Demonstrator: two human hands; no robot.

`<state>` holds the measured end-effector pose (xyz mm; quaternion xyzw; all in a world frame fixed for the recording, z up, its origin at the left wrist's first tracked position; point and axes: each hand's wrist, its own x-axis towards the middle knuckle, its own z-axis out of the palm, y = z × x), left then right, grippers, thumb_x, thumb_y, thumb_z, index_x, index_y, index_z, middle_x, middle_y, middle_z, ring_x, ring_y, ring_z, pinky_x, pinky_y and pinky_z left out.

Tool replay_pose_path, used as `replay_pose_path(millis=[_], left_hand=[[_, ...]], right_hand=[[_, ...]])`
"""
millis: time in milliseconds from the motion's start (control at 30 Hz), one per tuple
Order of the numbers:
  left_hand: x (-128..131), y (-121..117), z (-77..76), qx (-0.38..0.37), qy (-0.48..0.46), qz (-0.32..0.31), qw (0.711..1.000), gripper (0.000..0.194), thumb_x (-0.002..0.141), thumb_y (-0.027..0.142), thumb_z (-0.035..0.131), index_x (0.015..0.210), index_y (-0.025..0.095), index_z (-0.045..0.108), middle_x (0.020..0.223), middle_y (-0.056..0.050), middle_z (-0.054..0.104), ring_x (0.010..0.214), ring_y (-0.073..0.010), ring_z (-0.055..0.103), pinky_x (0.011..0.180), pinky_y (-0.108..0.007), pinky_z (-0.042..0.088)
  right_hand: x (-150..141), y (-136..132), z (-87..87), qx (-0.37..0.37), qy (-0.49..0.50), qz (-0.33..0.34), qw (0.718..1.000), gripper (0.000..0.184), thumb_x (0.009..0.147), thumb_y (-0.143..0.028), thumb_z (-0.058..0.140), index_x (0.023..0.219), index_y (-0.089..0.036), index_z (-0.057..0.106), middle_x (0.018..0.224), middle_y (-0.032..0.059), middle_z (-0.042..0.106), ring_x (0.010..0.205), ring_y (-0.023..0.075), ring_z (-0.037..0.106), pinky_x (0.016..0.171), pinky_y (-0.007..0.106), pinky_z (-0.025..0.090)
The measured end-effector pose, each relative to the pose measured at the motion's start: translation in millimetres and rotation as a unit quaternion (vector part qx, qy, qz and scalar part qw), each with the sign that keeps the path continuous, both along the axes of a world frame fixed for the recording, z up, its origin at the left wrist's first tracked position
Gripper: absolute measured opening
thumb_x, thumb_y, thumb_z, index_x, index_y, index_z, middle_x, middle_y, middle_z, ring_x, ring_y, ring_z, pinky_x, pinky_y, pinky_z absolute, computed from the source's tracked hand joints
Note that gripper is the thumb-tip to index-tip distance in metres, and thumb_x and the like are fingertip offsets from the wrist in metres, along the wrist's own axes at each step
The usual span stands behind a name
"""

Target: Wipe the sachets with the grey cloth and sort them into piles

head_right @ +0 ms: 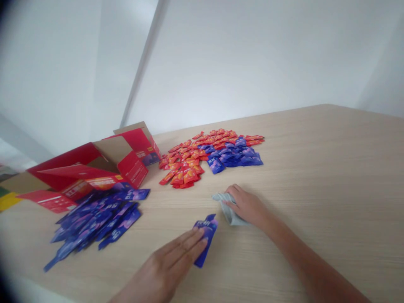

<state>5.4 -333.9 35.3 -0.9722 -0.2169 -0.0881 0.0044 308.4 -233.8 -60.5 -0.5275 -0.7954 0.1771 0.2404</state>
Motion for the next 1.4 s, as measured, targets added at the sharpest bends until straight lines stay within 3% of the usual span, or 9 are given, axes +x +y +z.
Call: replay_pose_path(millis=[167, 267, 467, 600, 767, 967, 1133, 1267, 1400], left_hand=[[-21, -18, -50.8, 0.029, 0.004, -0.022, 0.999, 0.062, 0.102, 0.012, 0.041, 0.162, 0.018, 0.027, 0.157, -0.009, 0.042, 0.149, -0.0213, 0.037, 0.121, -0.037, 0.039], [-30, -26, -65.5, 0.022, 0.024, 0.001, 0.999, 0.063, 0.098, 0.012, 0.05, 0.159, 0.02, 0.035, 0.161, -0.007, 0.036, 0.151, -0.0245, 0.032, 0.121, -0.041, 0.039], [-40, -49, -73.1, 0.007, 0.024, 0.066, 0.998, 0.07, 0.093, 0.03, 0.069, 0.155, 0.016, 0.041, 0.165, -0.012, 0.028, 0.154, -0.0355, 0.022, 0.118, -0.053, 0.041], [-43, -58, -77.8, 0.024, -0.029, 0.045, 0.998, 0.05, 0.096, 0.023, 0.066, 0.143, 0.013, 0.055, 0.16, -0.011, 0.041, 0.153, -0.0324, 0.029, 0.12, -0.05, 0.039], [-41, -58, -81.6, 0.022, -0.138, 0.02, 0.99, 0.032, 0.099, 0.031, 0.064, 0.127, 0.015, 0.067, 0.142, -0.006, 0.063, 0.144, -0.0218, 0.047, 0.122, -0.037, 0.039], [-42, -56, -86.6, 0.013, -0.199, 0.02, 0.98, 0.033, 0.095, 0.04, 0.068, 0.114, 0.013, 0.072, 0.127, -0.005, 0.073, 0.131, -0.0179, 0.06, 0.121, -0.031, 0.04], [-43, -53, -86.1, -0.038, -0.205, 0.017, 0.978, 0.036, 0.097, 0.04, 0.066, 0.12, 0.013, 0.07, 0.117, -0.005, 0.077, 0.116, -0.0164, 0.07, 0.118, -0.032, 0.045], [-44, -52, -86.2, -0.024, -0.194, 0.024, 0.98, 0.033, 0.099, 0.035, 0.065, 0.124, 0.014, 0.069, 0.126, -0.003, 0.074, 0.122, -0.0144, 0.067, 0.117, -0.029, 0.044], [-44, -53, -90.3, -0.021, -0.18, 0.025, 0.983, 0.034, 0.099, 0.037, 0.064, 0.126, 0.016, 0.068, 0.131, -0.003, 0.07, 0.127, -0.0145, 0.063, 0.115, -0.027, 0.046]], right_hand=[[3, 1, 1.5, 0.001, -0.013, -0.006, 1.0, 0.025, 0.101, -0.042, 0.047, 0.115, -0.023, 0.056, 0.118, 0.0087, 0.062, 0.108, 0.0237, 0.063, 0.096, 0.039, 0.048], [5, 1, 1.0, -0.004, -0.017, -0.006, 1.0, 0.027, 0.101, -0.043, 0.046, 0.116, -0.022, 0.056, 0.118, 0.0098, 0.062, 0.11, 0.0247, 0.062, 0.098, 0.041, 0.047], [7, 2, -3.6, 0.025, -0.005, -0.008, 1.0, 0.028, 0.099, -0.045, 0.049, 0.113, -0.023, 0.059, 0.114, 0.0096, 0.065, 0.106, 0.0258, 0.064, 0.094, 0.042, 0.05], [4, 0, -2.1, 0.077, 0.001, -0.055, 0.996, 0.03, 0.098, -0.048, 0.049, 0.112, -0.023, 0.059, 0.111, 0.0103, 0.065, 0.104, 0.0291, 0.066, 0.089, 0.044, 0.053], [-8, -13, 17.7, 0.119, 0.024, -0.074, 0.99, 0.03, 0.098, -0.047, 0.052, 0.117, -0.024, 0.057, 0.114, 0.0119, 0.065, 0.107, 0.0311, 0.065, 0.09, 0.046, 0.054], [-56, -61, 49.0, 0.085, 0.023, 0.093, 0.992, 0.027, 0.094, -0.029, 0.057, 0.12, -0.023, 0.058, 0.117, 0.009, 0.067, 0.109, 0.0247, 0.066, 0.091, 0.039, 0.054], [-102, -104, 39.5, 0.073, -0.086, 0.258, 0.959, 0.022, 0.096, -0.022, 0.057, 0.117, -0.022, 0.063, 0.114, 0.006, 0.071, 0.098, 0.0198, 0.068, 0.079, 0.031, 0.054], [-104, -84, 25.4, 0.074, -0.123, 0.236, 0.961, 0.021, 0.095, -0.02, 0.057, 0.115, -0.019, 0.065, 0.112, 0.0077, 0.07, 0.095, 0.0186, 0.067, 0.074, 0.029, 0.053], [-89, -41, 35.9, 0.096, -0.19, 0.153, 0.965, 0.023, 0.093, -0.019, 0.06, 0.116, -0.017, 0.065, 0.112, 0.01, 0.069, 0.095, 0.0206, 0.068, 0.072, 0.029, 0.054]])
